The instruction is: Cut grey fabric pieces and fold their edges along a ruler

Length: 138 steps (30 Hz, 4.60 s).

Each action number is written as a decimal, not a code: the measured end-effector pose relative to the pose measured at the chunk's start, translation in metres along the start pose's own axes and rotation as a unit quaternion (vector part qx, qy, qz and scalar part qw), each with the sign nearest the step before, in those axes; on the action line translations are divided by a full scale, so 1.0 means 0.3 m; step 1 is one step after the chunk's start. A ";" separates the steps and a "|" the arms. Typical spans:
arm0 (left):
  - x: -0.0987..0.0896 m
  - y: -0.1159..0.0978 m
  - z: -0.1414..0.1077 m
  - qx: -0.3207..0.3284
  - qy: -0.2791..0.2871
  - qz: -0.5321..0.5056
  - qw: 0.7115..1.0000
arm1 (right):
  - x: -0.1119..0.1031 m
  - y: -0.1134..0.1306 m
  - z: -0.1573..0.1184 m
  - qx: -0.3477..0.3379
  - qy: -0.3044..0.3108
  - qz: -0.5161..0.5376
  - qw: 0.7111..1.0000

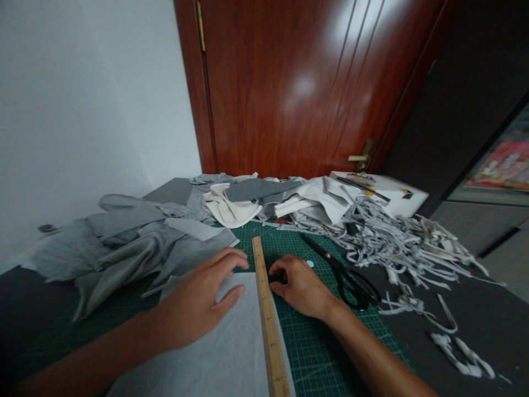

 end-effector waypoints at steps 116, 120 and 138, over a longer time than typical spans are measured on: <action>0.139 0.045 -0.085 0.192 0.195 0.119 0.954 | 0.065 -0.029 -0.051 0.197 0.127 0.324 0.917; 0.134 0.014 -0.074 0.225 0.222 0.079 0.945 | 0.067 -0.030 -0.055 0.200 0.108 0.293 0.929; 0.203 -0.035 -0.017 0.094 0.068 -0.042 0.992 | 0.010 -0.006 0.046 0.042 0.098 0.092 0.990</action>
Point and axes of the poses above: each hand's wrist, its own z-axis towards the middle knuckle, its own x-axis out of the palm, y = z × x, the point moved 5 cm from there along z, towards the middle knuckle, and after that the axes turned 2 degrees about -y, right-handed, at the moved point
